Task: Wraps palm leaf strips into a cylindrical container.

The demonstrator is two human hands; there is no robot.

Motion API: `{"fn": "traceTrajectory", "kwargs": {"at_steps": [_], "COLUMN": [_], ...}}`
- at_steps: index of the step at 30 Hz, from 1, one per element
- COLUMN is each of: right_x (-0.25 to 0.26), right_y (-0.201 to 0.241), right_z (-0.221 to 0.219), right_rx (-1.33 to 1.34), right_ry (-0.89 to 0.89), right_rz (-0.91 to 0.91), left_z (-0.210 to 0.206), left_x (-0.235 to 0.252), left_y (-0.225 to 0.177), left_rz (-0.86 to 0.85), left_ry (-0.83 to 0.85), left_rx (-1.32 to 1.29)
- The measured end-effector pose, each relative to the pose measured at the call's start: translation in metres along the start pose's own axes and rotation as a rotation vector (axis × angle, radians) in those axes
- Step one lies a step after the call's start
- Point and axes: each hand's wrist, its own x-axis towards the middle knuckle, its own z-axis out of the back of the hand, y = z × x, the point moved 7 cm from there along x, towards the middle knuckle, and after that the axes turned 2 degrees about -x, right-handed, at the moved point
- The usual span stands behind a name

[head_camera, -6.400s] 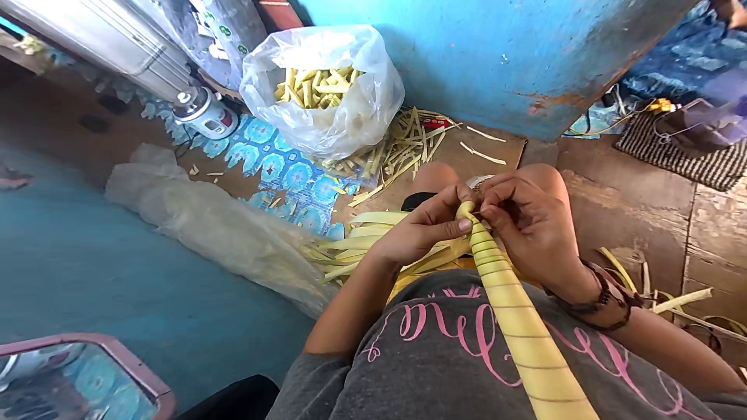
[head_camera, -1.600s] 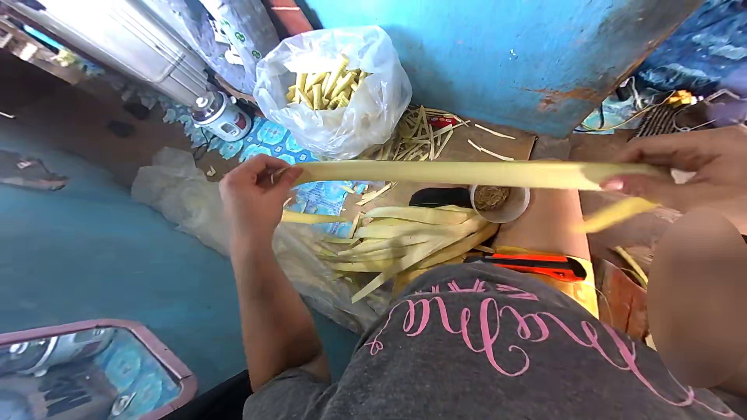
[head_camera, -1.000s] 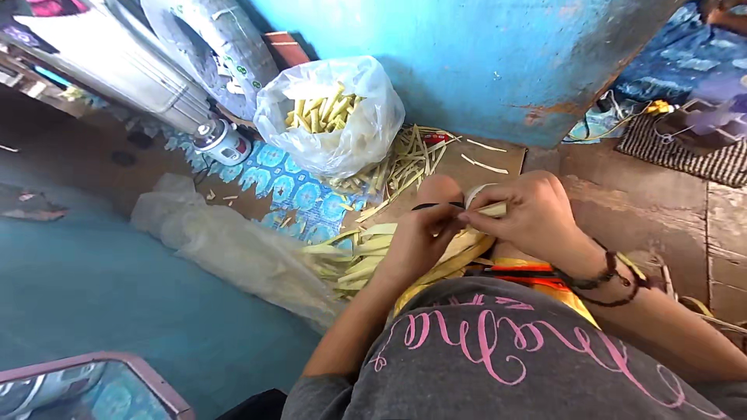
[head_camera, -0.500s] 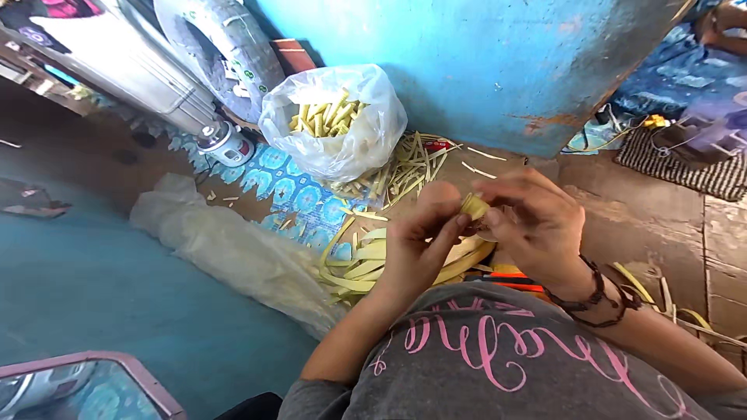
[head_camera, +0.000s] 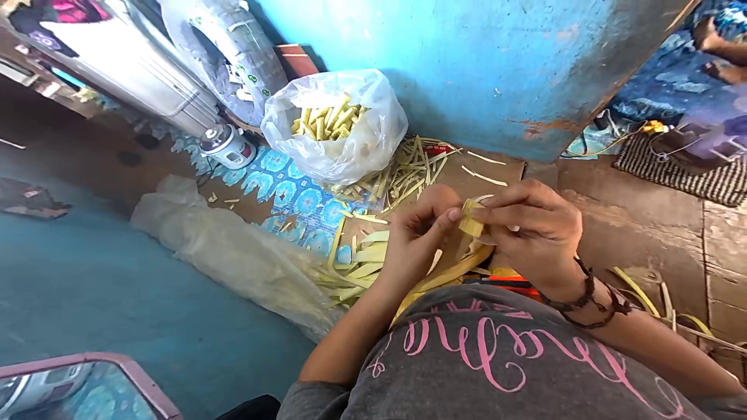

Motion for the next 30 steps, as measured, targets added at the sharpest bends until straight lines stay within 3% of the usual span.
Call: {"fn": "traceTrajectory", "kwargs": {"at_steps": [3, 8, 11, 13, 15, 18, 22, 25, 27, 28, 30], "right_x": [-0.002, 0.002, 0.004, 0.001, -0.004, -0.014, -0.013, -0.014, -0.012, -0.01, -0.009], "right_y": [0.005, -0.015, -0.014, -0.014, -0.023, -0.04, -0.042, -0.044, -0.04, -0.034, -0.015], "right_z": [-0.001, -0.006, -0.008, -0.009, -0.012, -0.018, -0.013, -0.01, -0.01, -0.01, -0.011], "right_rx": [-0.069, 0.171, 0.002, 0.038, 0.225, 0.339, 0.275, 0.332, 0.272, 0.18, -0.099], "right_ry": [0.017, 0.155, 0.157, 0.145, 0.12, 0.061, 0.048, -0.013, -0.007, 0.017, 0.068], "right_rz": [0.075, -0.288, -0.252, -0.26, -0.433, -0.7, -0.728, -0.699, -0.652, -0.571, -0.223], "left_z": [-0.006, -0.001, 0.0, 0.002, 0.001, -0.01, -0.018, -0.018, -0.008, -0.001, 0.007], "left_x": [-0.006, -0.004, -0.001, 0.0, 0.0, -0.005, -0.009, -0.007, 0.0, 0.005, 0.011], "left_y": [-0.007, -0.009, -0.007, -0.006, -0.012, -0.016, -0.005, 0.003, 0.009, 0.015, 0.025], "left_rz": [0.027, -0.058, -0.061, -0.087, -0.203, -0.521, -0.64, -0.531, -0.336, -0.212, 0.035], "left_ry": [0.07, 0.044, 0.031, -0.01, -0.059, -0.131, -0.103, -0.009, -0.026, -0.073, -0.105], "left_rx": [-0.079, 0.034, 0.095, 0.07, 0.145, 0.525, 0.809, 0.704, 0.44, 0.276, 0.027]}}
